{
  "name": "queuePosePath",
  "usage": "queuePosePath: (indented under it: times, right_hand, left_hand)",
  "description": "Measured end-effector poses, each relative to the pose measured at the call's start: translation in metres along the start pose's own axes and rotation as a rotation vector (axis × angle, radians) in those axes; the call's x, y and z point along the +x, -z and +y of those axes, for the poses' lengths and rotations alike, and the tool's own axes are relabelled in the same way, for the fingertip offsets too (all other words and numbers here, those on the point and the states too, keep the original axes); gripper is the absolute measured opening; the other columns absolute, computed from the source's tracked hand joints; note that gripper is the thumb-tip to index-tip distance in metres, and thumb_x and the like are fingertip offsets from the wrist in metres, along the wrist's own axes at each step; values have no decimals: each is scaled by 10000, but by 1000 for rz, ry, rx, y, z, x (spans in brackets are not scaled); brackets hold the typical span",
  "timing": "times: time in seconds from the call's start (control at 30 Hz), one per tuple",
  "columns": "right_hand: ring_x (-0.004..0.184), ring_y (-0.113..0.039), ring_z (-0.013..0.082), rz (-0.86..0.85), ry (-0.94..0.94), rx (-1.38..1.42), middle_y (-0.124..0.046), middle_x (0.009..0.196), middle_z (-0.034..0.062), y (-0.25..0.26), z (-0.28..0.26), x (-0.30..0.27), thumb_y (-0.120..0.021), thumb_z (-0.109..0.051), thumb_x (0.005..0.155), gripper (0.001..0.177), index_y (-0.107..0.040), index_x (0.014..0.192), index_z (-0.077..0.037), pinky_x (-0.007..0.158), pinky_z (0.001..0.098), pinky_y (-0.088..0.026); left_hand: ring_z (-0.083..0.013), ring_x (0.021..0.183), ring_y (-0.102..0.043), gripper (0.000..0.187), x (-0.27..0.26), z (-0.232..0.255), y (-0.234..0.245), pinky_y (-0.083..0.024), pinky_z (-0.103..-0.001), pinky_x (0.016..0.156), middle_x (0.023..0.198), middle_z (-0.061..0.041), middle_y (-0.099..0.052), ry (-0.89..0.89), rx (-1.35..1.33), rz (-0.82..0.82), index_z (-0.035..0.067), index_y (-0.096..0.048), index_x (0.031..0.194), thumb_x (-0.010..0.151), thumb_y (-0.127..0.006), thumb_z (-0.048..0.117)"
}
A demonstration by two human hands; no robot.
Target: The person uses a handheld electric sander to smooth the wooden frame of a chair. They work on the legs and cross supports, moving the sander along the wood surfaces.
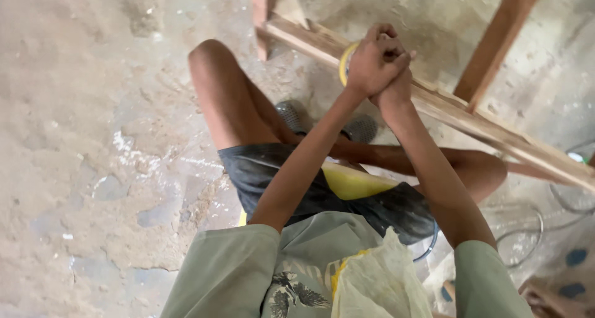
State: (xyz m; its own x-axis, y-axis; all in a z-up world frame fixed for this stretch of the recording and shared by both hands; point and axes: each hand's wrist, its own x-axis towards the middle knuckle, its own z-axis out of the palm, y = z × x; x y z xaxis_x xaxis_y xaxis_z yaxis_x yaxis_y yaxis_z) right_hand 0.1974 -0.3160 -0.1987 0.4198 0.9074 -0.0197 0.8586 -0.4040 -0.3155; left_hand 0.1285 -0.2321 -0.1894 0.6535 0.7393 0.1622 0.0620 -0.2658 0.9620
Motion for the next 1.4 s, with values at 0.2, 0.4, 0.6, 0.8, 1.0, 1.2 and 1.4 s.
queuePosePath:
  times: [0.2, 0.4, 0.6, 0.8, 1.0, 1.2, 1.4]
  right_hand:
    - [1330, -547, 264, -24, -423, 1530, -548, 1426, 100, 26, 64, -69, -604, -307, 1034, 451, -490, 1420, -104, 1119, 425, -479]
    - [1261, -581, 270, -52, -472, 582, -601, 1354, 117, 68, 94, -102, -556, -326, 1006, 417, -556, 1362, -109, 1025, 441, -500]
    - [1164, -628, 259, 123, -369, 191, -640, 1257, 119, 47, 80, -55, -558, -322, 1007, 369, -592, 1294, -93, 948, 420, -541]
    - [1067, -675, 249, 155, -342, 566, -678, 1161, 121, 5, 38, 25, -561, -319, 1007, 333, -627, 1225, -76, 871, 400, -582]
    - [970, -722, 238, 107, -315, 975, -717, 1064, 123, -61, -11, 74, -563, -316, 1008, 313, -663, 1156, -60, 793, 380, -623]
    - [873, -769, 227, 145, -150, 1261, -756, 968, 126, -103, -66, 115, -565, -313, 1008, 311, -698, 1088, -43, 716, 360, -664]
    - [723, -732, 248, 433, -127, 538, -746, 785, 106, -91, -66, 79, -672, -290, 938, 243, -722, 945, -52, 588, 372, -599]
  left_hand:
    - [-288, 978, -695, 254, -34, 24, -96, -559, -427, 832, 1192, -63, -634, 57, -79, -143, 129, -765, 783, 816, -782, 380]
    - [-360, 1056, -629, 207, -48, 48, -151, -535, -481, 908, 1248, -102, -568, -11, -52, -150, 164, -753, 851, 796, -773, 363]
    - [-367, 1074, -608, 262, -30, 24, -124, -531, -492, 958, 1259, -108, -558, -60, 4, 45, 161, -740, 935, 774, -776, 364]
    - [-277, 982, -629, 228, 26, -24, -60, -581, -457, 874, 1151, -58, -585, 52, 81, 2, 191, -750, 869, 770, -775, 394]
    - [-291, 981, -627, 185, 49, -62, 9, -573, -460, 811, 1008, -78, -642, -45, 214, 158, 177, -750, 827, 789, -765, 357]
    - [-176, 620, -680, 198, 67, -77, 98, -557, -342, 613, 698, -43, -729, -77, -3, 90, 111, -763, 823, 845, -742, 306]
    - [-233, 707, -646, 313, 54, -84, 92, -503, -403, 634, 776, -94, -695, -84, 137, 53, 70, -698, 896, 885, -771, 374]
